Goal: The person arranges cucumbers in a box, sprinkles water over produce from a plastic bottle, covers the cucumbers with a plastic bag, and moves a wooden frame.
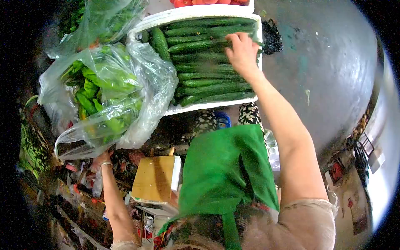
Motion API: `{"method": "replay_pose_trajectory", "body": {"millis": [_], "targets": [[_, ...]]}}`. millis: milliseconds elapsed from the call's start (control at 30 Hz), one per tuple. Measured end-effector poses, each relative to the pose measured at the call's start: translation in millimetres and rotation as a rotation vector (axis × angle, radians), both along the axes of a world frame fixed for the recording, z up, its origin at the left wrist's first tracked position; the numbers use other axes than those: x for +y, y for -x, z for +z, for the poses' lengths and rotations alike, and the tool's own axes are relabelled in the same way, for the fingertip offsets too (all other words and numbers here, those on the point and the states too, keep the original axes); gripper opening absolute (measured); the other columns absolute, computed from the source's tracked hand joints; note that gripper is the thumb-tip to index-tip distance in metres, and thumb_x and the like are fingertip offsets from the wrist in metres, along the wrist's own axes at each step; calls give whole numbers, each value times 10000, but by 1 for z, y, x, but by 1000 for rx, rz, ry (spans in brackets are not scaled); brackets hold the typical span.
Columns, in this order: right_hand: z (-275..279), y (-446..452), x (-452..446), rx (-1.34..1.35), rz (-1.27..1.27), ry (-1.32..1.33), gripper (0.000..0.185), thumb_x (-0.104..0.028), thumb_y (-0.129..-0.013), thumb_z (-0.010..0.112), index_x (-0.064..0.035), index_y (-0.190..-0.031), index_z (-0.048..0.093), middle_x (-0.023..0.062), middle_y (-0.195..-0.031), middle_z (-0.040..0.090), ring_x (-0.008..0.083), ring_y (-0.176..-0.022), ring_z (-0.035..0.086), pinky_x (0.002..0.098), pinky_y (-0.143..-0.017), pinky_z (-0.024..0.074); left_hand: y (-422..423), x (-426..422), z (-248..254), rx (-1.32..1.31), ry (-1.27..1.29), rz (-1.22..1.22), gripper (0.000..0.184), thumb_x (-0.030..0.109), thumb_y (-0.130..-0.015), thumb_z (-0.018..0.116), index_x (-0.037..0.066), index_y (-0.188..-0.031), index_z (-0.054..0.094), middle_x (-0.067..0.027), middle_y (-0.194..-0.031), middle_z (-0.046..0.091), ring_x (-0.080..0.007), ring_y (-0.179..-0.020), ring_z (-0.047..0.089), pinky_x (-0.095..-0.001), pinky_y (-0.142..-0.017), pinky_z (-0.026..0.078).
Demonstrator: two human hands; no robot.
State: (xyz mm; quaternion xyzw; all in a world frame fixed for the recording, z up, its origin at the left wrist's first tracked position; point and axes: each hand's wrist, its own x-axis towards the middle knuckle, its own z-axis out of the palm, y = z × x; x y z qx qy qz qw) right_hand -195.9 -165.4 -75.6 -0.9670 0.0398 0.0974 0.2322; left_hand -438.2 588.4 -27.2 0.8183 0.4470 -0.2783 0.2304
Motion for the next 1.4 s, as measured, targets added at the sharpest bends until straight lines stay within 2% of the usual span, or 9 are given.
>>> {"method": "replay_pose_trajectory", "body": {"millis": [67, 200, 367, 633, 700, 833, 1067, 1300, 1400], "targets": [[-11, -5, -12, -79, 76, 117, 461, -148, -741, 748, -172, -1166, 569, 72, -1163, 522, 290, -1133, 484, 491, -970, 309, -3, -61, 16, -229, 29, 165, 370, 169, -903, 586, 8, -1230, 524, -101, -1083, 638, -160, -736, 621, -283, -486, 470], [-29, -11, -22, -35, 144, 99, 453, -160, -740, 747, -214, -1160, 586, 68, -1101, 517, 296, -1084, 476, 493, -916, 339, 9, -204, 58, -290, 92, 340, 699, 10, -832, 650, 59, -1449, 325, -133, -1275, 518, -197, -991, 555, -308, -739, 495], [-30, -12, -42, -88, 184, -37, 402, -184, -764, 730, -225, -1147, 616, 61, -1070, 525, 300, -1052, 477, 456, -894, 368, 66, -328, 78, -104, 137, 52, 775, 12, -804, 658, 57, -1479, 281, -135, -1365, 480, -219, -1122, 527, -355, -951, 446], [-49, -54, -60, -210, 200, -35, 355, -228, -807, 695, -231, -1155, 627, 83, -1045, 552, 320, -1017, 488, 428, -892, 397, 78, -481, 75, 275, 481, -424, 741, 405, -871, 639, 166, -1485, 301, -263, -1481, 297, -405, -1315, 394, -431, -1077, 342], [-67, -68, -62, -215, 236, 19, 348, -276, -815, 689, -258, -1158, 630, 77, -1041, 562, 318, -1012, 508, 460, -889, 395, 66, -503, 68, 357, 377, -531, 799, 505, -833, 615, 200, -1492, 283, -322, -1451, 269, -475, -1280, 378, -502, -998, 404], [-85, -69, -55, -272, 229, 133, 376, -314, -810, 700, -298, -1179, 630, 54, -1088, 588, 306, -1057, 539, 529, -884, 382, 59, -517, 57, 501, 315, -547, 806, 521, -821, 603, 265, -1500, 253, -296, -1467, 250, -470, -1264, 390, -537, -951, 424], [-22, -2, -38, -155, 320, -178, 275, -234, -803, 682, -171, -1064, 625, 73, -1019, 559, 281, -1003, 515, 445, -854, 385, 51, -529, 57, 485, 256, -600, 781, 494, -823, 610, 258, -1490, 278, -295, -1446, 292, -480, -1199, 443, -528, -944, 433], [-16, 60, -22, -45, 408, 28, 473, -194, -645, 793, -136, -1083, 624, 30, -1022, 516, 245, -995, 494, 409, -893, 375, 46, -533, 54, 471, 241, -584, 776, 469, -818, 625, 259, -1485, 290, -284, -1438, 306, -466, -1210, 441, -524, -948, 432], [-17, 58, -22, -31, 372, -13, 456, -181, -659, 781, -139, -1084, 622, 38, -1019, 519, 250, -987, 493, 414, -892, 372, 49, -534, 54, 465, 224, -597, 775, 467, -813, 632, 258, -1481, 299, -280, -1435, 311, -459, -1205, 449, -519, -943, 439]]}}
